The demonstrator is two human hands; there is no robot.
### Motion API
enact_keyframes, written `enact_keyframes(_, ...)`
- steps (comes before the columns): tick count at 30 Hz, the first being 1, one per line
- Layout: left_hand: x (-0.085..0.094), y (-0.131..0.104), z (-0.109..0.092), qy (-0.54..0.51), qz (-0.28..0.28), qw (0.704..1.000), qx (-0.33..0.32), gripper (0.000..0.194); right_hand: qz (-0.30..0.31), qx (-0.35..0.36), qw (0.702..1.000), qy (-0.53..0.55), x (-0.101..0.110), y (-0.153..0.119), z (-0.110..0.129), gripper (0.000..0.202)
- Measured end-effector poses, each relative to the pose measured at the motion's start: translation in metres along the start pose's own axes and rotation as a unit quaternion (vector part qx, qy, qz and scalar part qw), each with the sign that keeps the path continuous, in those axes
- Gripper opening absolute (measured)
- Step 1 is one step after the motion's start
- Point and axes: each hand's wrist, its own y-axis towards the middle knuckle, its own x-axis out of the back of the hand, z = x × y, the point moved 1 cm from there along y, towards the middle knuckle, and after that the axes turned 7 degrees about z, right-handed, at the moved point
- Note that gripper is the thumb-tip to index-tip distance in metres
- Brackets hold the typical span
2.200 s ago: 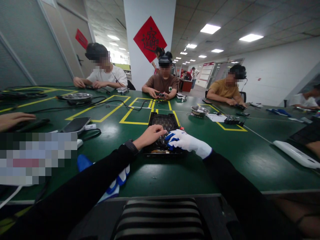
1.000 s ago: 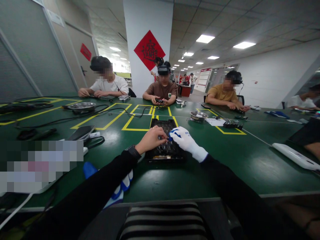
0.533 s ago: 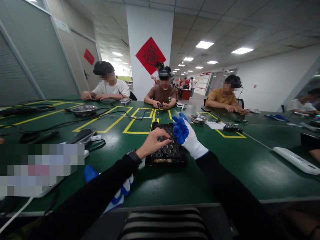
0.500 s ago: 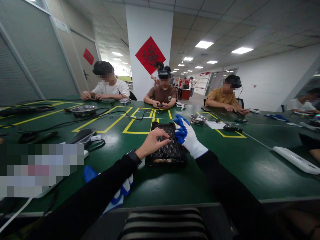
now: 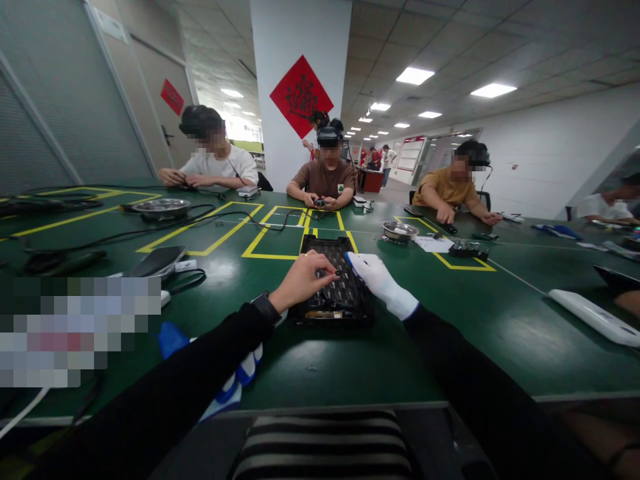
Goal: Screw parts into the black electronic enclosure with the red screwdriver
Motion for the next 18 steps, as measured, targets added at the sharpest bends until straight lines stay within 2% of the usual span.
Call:
enact_keyframes(3,-0.002,-0.001,0.001,0.026,0.021,0.999,0.005,0.016,0.036,0.057,0.991,-0.12,-0.006,-0.006,0.002,0.031)
enact_keyframes(5,-0.003,-0.001,0.001,0.044,0.036,0.998,0.009,0.016,0.075,0.079,0.972,-0.207,-0.009,-0.008,-0.001,0.025)
enact_keyframes(8,-0.004,-0.002,0.001,0.066,0.057,0.996,0.009,0.014,0.107,0.099,0.951,-0.273,-0.009,-0.008,-0.008,0.021)
enact_keyframes(13,-0.006,-0.003,0.003,0.095,0.094,0.991,-0.015,0.012,0.135,0.171,0.932,-0.29,-0.005,-0.004,-0.017,0.018)
enact_keyframes(18,-0.009,-0.003,0.006,0.079,0.107,0.991,-0.022,0.014,0.156,0.208,0.926,-0.272,-0.001,-0.002,-0.02,0.012)
